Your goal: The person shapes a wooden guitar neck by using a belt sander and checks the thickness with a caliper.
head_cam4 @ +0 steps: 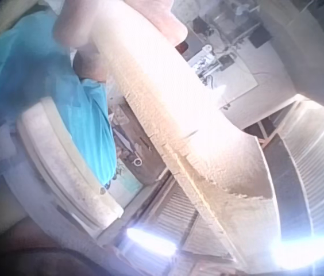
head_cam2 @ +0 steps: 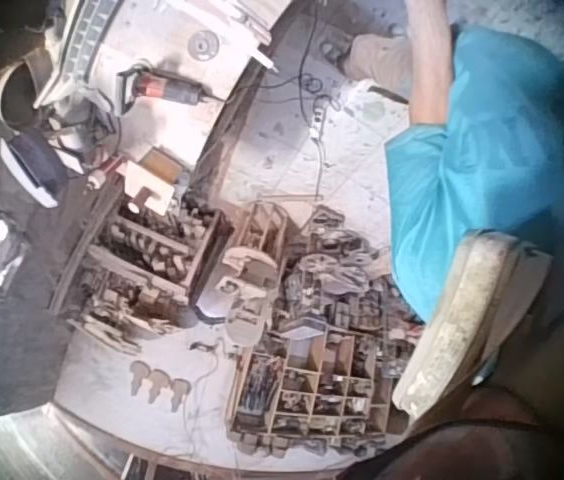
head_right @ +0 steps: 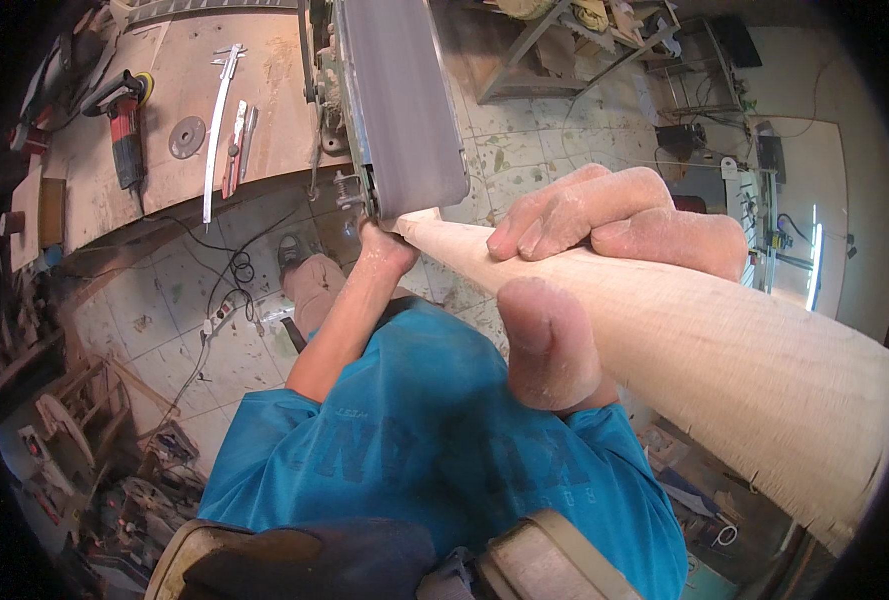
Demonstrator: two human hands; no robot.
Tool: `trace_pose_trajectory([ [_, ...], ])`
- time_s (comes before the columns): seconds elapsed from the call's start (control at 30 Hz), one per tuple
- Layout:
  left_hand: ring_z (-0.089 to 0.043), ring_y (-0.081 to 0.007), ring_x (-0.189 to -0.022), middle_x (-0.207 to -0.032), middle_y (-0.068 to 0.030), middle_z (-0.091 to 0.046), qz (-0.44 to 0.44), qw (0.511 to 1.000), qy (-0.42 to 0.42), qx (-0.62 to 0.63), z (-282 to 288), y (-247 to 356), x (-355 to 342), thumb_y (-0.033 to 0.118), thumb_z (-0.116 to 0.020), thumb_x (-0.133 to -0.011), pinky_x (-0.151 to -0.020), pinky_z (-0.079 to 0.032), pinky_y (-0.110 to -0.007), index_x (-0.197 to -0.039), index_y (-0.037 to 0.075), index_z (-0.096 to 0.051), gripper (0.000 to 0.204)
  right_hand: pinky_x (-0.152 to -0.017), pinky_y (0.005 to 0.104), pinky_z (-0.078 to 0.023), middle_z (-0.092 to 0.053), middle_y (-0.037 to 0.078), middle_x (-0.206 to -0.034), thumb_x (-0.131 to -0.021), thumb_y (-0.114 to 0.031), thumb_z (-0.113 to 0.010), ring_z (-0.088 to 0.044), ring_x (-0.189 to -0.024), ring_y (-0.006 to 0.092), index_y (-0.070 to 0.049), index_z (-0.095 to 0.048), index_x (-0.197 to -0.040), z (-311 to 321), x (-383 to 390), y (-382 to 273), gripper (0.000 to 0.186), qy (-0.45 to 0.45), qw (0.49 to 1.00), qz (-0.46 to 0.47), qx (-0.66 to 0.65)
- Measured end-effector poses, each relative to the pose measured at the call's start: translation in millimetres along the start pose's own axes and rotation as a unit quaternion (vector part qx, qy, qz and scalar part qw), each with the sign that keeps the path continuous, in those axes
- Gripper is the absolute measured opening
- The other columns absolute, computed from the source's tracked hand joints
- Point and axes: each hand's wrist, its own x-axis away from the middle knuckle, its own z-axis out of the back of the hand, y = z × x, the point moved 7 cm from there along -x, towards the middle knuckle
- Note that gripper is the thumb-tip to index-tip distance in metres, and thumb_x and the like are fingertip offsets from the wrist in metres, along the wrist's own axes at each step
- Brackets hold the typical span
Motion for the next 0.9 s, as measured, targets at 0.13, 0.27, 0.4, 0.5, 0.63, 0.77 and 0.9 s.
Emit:
trace_pose_trajectory([
  [0.13,-0.052,-0.0333,-0.124,-0.134,-0.0144,-0.052,0.007,1.0,-0.001,0.009,-3,-2,2,0.042,-0.032,-0.1,-0.107,-0.042,-0.053,-0.135,0.007,-0.048,0.052,-0.049,0.0275,-0.056,-0.053,0.012,-0.072,-0.089,-0.033,-0.062,-0.057,-0.052,0.0167,-0.006,-0.044,-0.097,2,1,1,0.033,0.018,1.0,-0.005,-0.004],
  [0.27,-0.053,-0.0289,-0.122,-0.129,-0.0105,-0.052,0.01,1.0,0.006,-0.006,-6,-4,7,0.042,-0.03,-0.1,-0.107,-0.043,-0.051,-0.129,0.008,-0.049,0.048,-0.05,0.0276,-0.057,-0.053,0.012,-0.072,-0.089,-0.033,-0.062,-0.059,-0.053,0.017,-0.006,-0.045,-0.098,5,0,3,0.033,0.006,1.0,-0.002,0.005],
  [0.4,-0.048,-0.036,-0.13,-0.141,-0.0169,-0.048,0.006,1.0,0.015,-0.003,-5,-4,4,0.044,-0.034,-0.098,-0.11,-0.039,-0.056,-0.142,0.006,-0.043,0.058,-0.05,0.0277,-0.057,-0.054,0.012,-0.072,-0.089,-0.033,-0.061,-0.06,-0.055,0.0174,-0.006,-0.045,-0.098,4,-2,4,0.032,-0.006,1.0,0.006,0.009],
  [0.5,-0.048,-0.0366,-0.13,-0.141,-0.0174,-0.048,0.004,1.0,0.014,-0.005,-4,-4,2,0.043,-0.034,-0.098,-0.11,-0.039,-0.056,-0.141,0.006,-0.043,0.058,-0.05,0.0277,-0.057,-0.054,0.013,-0.073,-0.09,-0.032,-0.061,-0.06,-0.055,0.0175,-0.006,-0.045,-0.099,4,-2,3,0.032,-0.01,1.0,0.01,0.006],
  [0.63,-0.05,-0.0372,-0.128,-0.139,-0.0175,-0.05,-0.001,1.0,0.02,0.002,0,-1,2,0.042,-0.033,-0.099,-0.109,-0.04,-0.056,-0.14,0.005,-0.045,0.056,-0.049,0.0281,-0.057,-0.054,0.013,-0.074,-0.09,-0.031,-0.061,-0.059,-0.055,0.0175,-0.006,-0.044,-0.1,0,-1,1,0.032,-0.006,1.0,0.002,-0.006],
  [0.77,-0.051,-0.0368,-0.126,-0.138,-0.0167,-0.052,-0.004,1.0,0.005,0.004,5,3,-5,0.042,-0.033,-0.099,-0.107,-0.042,-0.056,-0.137,0.006,-0.048,0.055,-0.05,0.0287,-0.058,-0.054,0.013,-0.074,-0.09,-0.03,-0.061,-0.058,-0.055,0.0176,-0.006,-0.044,-0.1,-3,-2,1,0.031,-0.019,1.0,0.009,-0.017],
  [0.9,-0.052,-0.0357,-0.126,-0.139,-0.0155,-0.052,-0.008,1.0,0.003,-0.006,-5,1,3,0.041,-0.034,-0.099,-0.106,-0.042,-0.056,-0.137,0.006,-0.049,0.054,-0.05,0.0295,-0.058,-0.054,0.013,-0.075,-0.09,-0.028,-0.062,-0.06,-0.056,0.0181,-0.006,-0.044,-0.1,-1,-2,2,0.03,-0.024,0.999,0.004,-0.024],
])
